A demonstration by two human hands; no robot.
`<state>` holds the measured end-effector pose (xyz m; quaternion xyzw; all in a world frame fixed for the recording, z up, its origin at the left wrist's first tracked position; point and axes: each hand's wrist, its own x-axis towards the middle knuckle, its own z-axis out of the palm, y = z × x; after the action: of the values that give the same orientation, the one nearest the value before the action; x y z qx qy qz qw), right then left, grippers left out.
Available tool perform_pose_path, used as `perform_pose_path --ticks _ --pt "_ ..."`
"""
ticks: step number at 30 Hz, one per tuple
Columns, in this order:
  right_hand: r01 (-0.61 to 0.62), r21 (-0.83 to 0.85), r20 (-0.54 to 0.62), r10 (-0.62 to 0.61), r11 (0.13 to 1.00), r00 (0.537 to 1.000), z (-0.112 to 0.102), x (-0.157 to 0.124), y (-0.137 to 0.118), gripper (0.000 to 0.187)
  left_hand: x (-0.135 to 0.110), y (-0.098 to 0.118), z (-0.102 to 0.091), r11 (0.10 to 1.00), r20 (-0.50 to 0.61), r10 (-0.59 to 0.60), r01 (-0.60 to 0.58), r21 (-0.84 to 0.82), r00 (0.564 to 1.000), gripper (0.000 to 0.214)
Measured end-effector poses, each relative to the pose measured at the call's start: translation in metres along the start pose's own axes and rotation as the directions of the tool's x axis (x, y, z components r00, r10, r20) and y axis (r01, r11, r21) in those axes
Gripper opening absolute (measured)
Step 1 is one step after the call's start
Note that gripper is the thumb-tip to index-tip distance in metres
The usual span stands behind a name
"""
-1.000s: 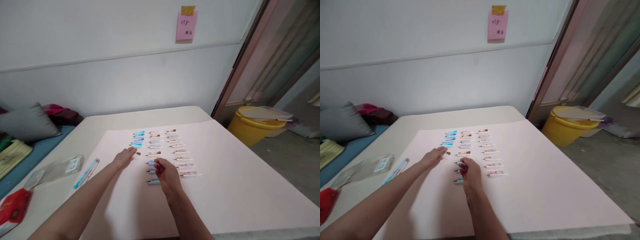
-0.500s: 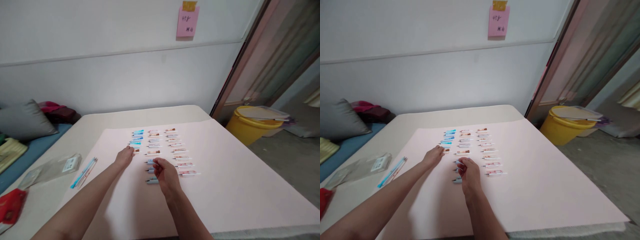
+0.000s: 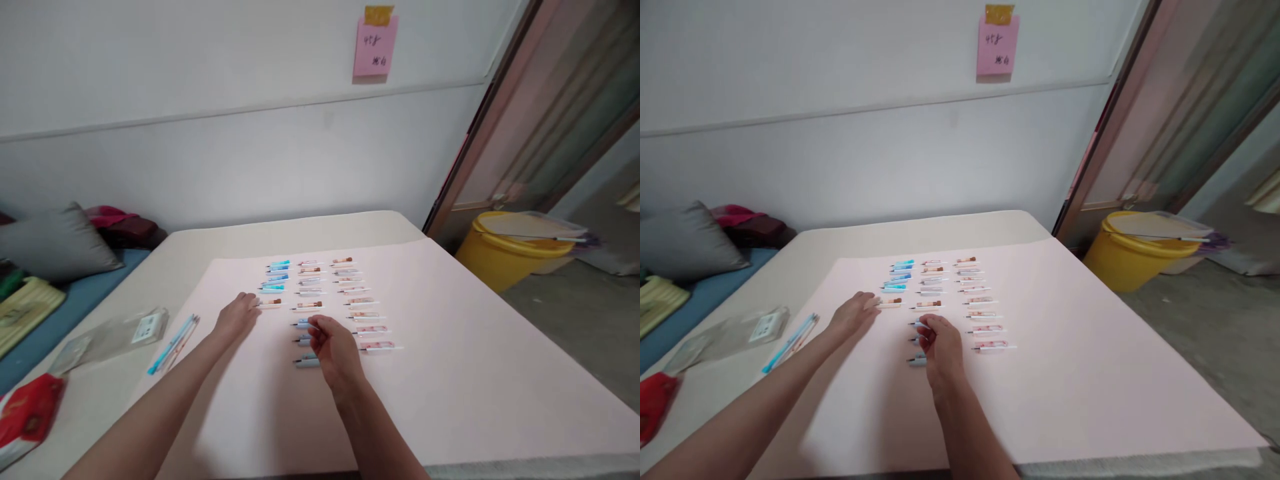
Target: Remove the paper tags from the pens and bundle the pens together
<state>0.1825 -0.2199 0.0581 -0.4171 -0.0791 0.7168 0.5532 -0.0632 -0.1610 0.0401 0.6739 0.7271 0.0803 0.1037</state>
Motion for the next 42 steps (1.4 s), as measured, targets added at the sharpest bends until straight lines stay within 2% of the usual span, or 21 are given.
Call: perform_pose_path --ticks 2,4,6,8,11,13,15,16,17,20,21,25,31,34,36,38,41,42 --pt "0.003 -0.003 0.001 -0.003 1.000 1.000 0.000 0.000 0.000 0.009 -0.013 -0.017 -0.007 0.995 -0.081 -0.095 0.092 -0.037 0.992 0.033" --pt "0.003 -0.011 0.008 -0.003 1.000 1.000 0.001 0.000 0.001 0.008 -0.031 -0.035 -0.013 0.971 -0.175 -0.230 0.215 -0.102 0.957 0.037" --pt "0.000 -0.020 0.015 0.001 1.000 1.000 0.002 0.000 0.005 0.007 -0.054 -0.053 -0.017 0.894 -0.261 -0.428 0.363 -0.262 0.865 0.036" --pt "-0.010 -0.033 0.019 0.010 0.999 1.000 0.002 -0.001 0.010 0.007 -0.075 -0.069 -0.022 0.823 -0.289 -0.557 0.472 -0.316 0.779 0.031" --pt "-0.023 -0.066 0.030 0.025 0.998 0.999 0.002 -0.003 0.018 0.008 -0.099 -0.092 -0.034 0.749 -0.328 -0.662 0.601 -0.277 0.674 0.029" --pt "-0.031 -0.096 0.036 0.034 0.995 0.999 0.001 -0.004 0.023 0.008 -0.107 -0.107 -0.043 0.716 -0.369 -0.694 0.648 -0.260 0.618 0.030" --pt "-0.032 -0.126 0.037 0.037 0.992 0.999 0.001 -0.003 0.026 0.009 -0.111 -0.120 -0.049 0.706 -0.403 -0.697 0.666 -0.241 0.593 0.031" --pt "-0.033 -0.139 0.037 0.039 0.990 0.999 0.001 -0.003 0.028 0.010 -0.113 -0.124 -0.051 0.710 -0.408 -0.690 0.670 -0.218 0.599 0.030" --pt "-0.034 -0.150 0.037 0.040 0.988 0.999 0.002 -0.002 0.031 0.010 -0.114 -0.127 -0.051 0.722 -0.387 -0.677 0.666 -0.186 0.626 0.030" --pt "-0.048 -0.171 0.037 0.055 0.984 0.998 0.007 -0.001 0.039 0.012 -0.114 -0.127 -0.045 0.778 -0.214 -0.623 0.624 -0.072 0.752 0.028" --pt "-0.058 -0.177 0.037 0.065 0.982 0.997 0.009 -0.001 0.042 0.012 -0.113 -0.124 -0.042 0.783 -0.165 -0.618 0.620 -0.043 0.769 0.028" --pt "-0.091 -0.209 0.056 0.104 0.974 0.993 0.014 -0.003 0.054 0.013 -0.107 -0.111 -0.030 0.751 -0.079 -0.658 0.660 -0.009 0.749 0.031" --pt "-0.100 -0.251 0.103 0.129 0.963 0.986 0.017 -0.015 0.066 0.010 -0.104 -0.103 -0.017 0.773 -0.062 -0.631 0.633 0.029 0.773 0.033" --pt "-0.138 -0.311 0.165 0.197 0.940 0.966 0.017 -0.025 0.078 0.008 -0.103 -0.106 -0.015 0.773 -0.040 -0.634 0.635 0.021 0.773 0.030" --pt "-0.163 -0.367 0.218 0.255 0.916 0.942 0.017 -0.031 0.087 0.008 -0.101 -0.105 -0.014 0.771 -0.021 -0.636 0.635 -0.048 0.771 0.024" --pt "-0.185 -0.405 0.254 0.305 0.895 0.918 0.017 -0.035 0.094 0.009 -0.098 -0.097 -0.014 0.773 0.036 -0.610 0.605 -0.190 0.791 0.020" --pt "-0.194 -0.417 0.237 0.312 0.888 0.920 0.016 -0.037 0.099 0.013 -0.096 -0.066 -0.011 0.722 0.139 -0.506 0.505 -0.473 0.852 0.025" --pt "-0.190 -0.410 0.220 0.299 0.892 0.929 0.016 -0.037 0.099 0.016 -0.096 -0.050 -0.009 0.573 0.181 -0.452 0.440 -0.691 0.873 0.024"
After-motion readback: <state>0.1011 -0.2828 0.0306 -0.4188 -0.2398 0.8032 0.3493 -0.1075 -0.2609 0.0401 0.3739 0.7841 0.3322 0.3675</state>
